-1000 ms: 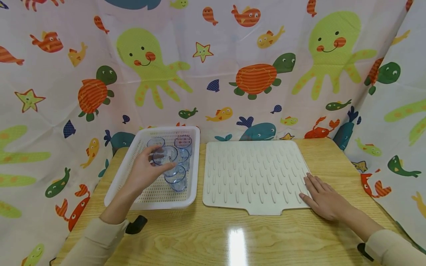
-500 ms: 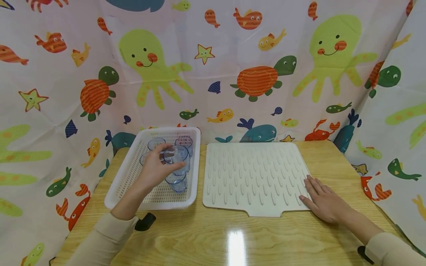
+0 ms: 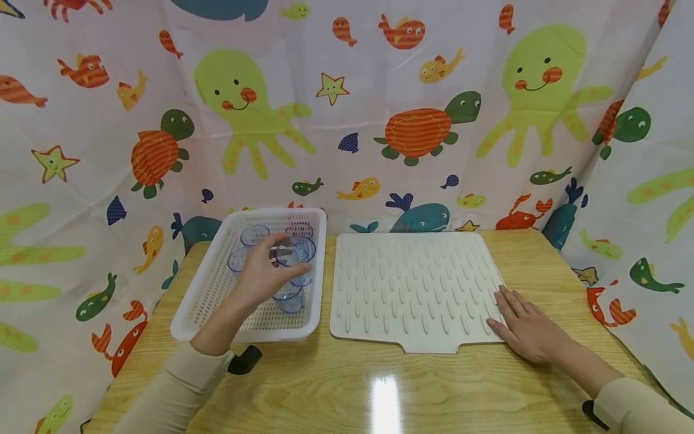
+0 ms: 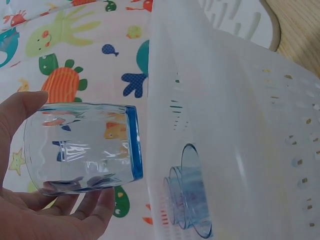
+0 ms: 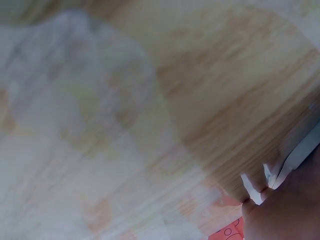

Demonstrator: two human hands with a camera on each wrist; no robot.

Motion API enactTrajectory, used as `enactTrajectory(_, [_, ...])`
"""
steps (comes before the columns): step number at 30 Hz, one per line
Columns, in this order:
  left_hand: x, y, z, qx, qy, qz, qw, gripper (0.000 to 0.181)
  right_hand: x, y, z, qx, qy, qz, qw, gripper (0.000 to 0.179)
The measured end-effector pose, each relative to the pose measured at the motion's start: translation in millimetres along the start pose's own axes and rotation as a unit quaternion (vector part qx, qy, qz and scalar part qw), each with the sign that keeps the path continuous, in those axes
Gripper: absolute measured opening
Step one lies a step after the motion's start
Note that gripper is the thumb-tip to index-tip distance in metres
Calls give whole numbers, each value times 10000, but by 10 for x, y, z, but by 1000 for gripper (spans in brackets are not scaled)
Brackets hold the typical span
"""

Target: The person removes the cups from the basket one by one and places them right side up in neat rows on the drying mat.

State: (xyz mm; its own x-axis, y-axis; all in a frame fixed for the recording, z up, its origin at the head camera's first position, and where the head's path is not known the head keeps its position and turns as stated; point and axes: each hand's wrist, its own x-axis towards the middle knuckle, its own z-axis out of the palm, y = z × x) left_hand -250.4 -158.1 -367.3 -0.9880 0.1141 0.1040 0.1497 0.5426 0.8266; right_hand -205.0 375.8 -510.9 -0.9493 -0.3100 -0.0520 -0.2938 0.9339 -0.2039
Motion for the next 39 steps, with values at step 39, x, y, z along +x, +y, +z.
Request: enactTrajectory(39, [91,330,452,25,-248,231,9994,82,5,-17,9,17,62,58,10000,82])
